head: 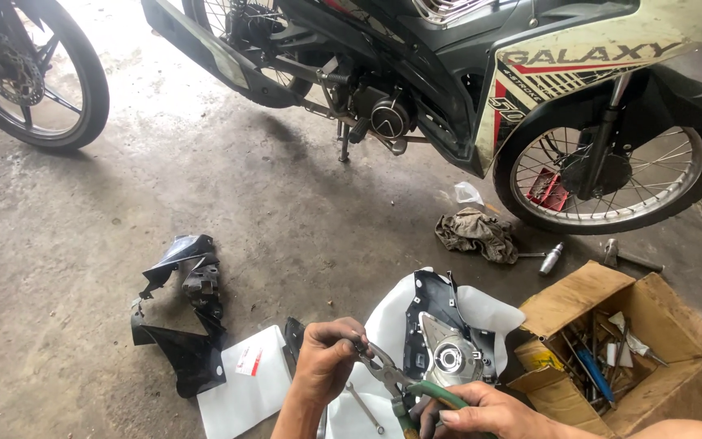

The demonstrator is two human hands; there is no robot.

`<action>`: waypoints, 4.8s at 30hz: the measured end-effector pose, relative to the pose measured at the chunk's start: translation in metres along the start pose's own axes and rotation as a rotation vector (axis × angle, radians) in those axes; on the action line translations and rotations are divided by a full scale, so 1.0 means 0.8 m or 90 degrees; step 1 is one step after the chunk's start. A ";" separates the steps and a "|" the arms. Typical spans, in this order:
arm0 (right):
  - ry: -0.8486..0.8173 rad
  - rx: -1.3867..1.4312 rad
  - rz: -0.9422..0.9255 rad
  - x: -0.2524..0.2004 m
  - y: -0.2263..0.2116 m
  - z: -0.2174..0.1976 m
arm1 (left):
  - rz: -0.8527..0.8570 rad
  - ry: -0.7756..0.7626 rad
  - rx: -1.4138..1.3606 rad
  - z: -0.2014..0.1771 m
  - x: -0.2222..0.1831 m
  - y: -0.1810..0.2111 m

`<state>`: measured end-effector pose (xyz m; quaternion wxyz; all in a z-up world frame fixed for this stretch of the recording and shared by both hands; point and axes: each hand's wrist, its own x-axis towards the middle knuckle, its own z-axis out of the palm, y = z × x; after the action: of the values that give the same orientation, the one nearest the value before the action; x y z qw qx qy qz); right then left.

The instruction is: The person sits on the workshop floor and uses pliers and a screwdriver to remove a metal hub component from a motorcycle front fairing panel, then carries the part to a bench grinder and grinds a tool against the spinning wheel, producing sparks.

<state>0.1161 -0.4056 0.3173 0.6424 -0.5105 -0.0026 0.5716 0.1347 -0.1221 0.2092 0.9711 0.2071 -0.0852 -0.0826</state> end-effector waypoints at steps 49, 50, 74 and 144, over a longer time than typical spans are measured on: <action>0.083 0.014 -0.037 0.045 0.085 -0.046 | 0.035 0.037 0.078 0.008 -0.010 -0.025; 0.083 0.014 -0.037 0.043 0.083 -0.045 | 0.035 0.037 0.078 0.011 -0.009 -0.023; 0.131 -0.078 -0.071 0.065 0.118 -0.060 | 0.059 0.011 0.155 0.015 -0.011 -0.023; 0.556 -0.541 -0.060 0.374 0.304 0.045 | -0.400 0.512 1.271 -0.214 -0.193 -0.036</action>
<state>0.0207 -0.2037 0.0006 0.3485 -0.9087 0.0103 0.2295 0.0153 -0.0517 0.0230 0.2626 0.9170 0.2624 -0.1460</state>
